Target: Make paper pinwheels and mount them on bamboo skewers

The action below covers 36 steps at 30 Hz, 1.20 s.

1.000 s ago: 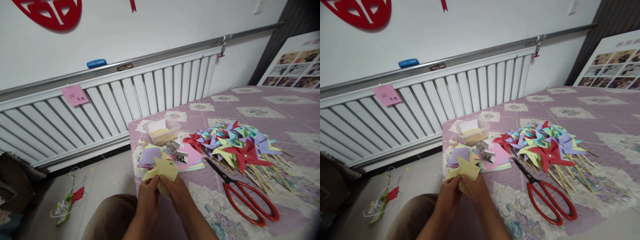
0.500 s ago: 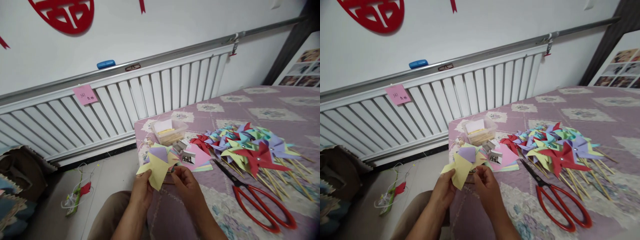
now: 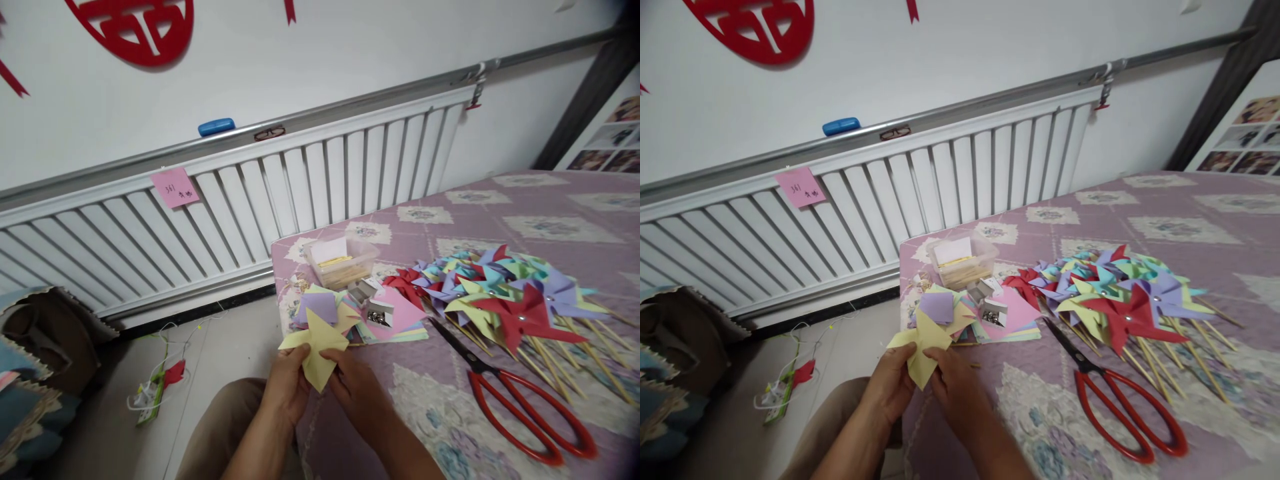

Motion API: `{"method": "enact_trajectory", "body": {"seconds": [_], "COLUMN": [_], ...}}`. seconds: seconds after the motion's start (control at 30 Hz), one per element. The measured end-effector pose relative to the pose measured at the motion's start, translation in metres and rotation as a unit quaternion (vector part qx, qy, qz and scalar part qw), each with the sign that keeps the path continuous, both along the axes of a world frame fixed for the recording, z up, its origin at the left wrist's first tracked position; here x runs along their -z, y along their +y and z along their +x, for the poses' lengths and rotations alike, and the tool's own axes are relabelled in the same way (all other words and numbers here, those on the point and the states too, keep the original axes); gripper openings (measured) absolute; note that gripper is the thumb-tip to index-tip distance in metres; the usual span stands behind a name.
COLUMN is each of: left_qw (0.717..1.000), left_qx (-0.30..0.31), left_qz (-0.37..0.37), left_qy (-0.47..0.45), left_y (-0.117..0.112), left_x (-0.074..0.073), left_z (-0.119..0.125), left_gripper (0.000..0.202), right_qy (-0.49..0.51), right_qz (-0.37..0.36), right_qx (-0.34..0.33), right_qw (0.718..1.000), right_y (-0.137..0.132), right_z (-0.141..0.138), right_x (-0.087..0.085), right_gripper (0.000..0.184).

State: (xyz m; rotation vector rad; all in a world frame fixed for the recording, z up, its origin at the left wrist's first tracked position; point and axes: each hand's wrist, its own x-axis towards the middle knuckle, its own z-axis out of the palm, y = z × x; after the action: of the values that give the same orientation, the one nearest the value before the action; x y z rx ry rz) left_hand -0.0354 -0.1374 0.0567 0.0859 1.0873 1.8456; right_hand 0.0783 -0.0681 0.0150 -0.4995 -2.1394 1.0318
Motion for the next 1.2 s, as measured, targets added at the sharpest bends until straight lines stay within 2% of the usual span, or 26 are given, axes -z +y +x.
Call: {"method": "enact_trajectory", "body": {"seconds": [0.17,0.43,0.57,0.73,1.0,1.2], "left_qw": [1.0,1.0,1.0,1.0,0.999,1.0], "left_qx": [0.01,0.005,0.002,-0.004,-0.024,-0.018], "left_qz": [0.003,0.014,0.004,0.0,0.014,0.014], "left_qy": [-0.005,0.01,0.02,0.024,0.016,0.015], "left_y": [0.001,0.002,0.001,0.002,0.005,0.004], "left_x": [0.001,0.001,-0.002,-0.004,0.013,0.009], "left_z": [0.004,0.006,0.009,0.017,0.026,0.032], "left_gripper": [0.029,0.029,0.029,0.025,0.029,0.032], "right_qy": [0.019,-0.013,-0.012,0.015,0.036,0.019], "right_qz": [-0.071,-0.054,-0.079,-0.121,-0.198,-0.218], "right_qx": [0.017,-0.015,-0.011,0.03,0.087,0.12], "right_qw": [0.997,0.998,0.997,0.992,0.976,0.968], "right_y": [0.0,0.002,0.002,0.0,-0.001,0.001], "right_z": [0.004,0.008,0.009,0.009,0.006,0.006], "right_x": [-0.004,-0.012,-0.018,-0.021,-0.025,-0.027], "right_gripper": [0.031,0.014,0.016,0.022,0.024,0.023]}}
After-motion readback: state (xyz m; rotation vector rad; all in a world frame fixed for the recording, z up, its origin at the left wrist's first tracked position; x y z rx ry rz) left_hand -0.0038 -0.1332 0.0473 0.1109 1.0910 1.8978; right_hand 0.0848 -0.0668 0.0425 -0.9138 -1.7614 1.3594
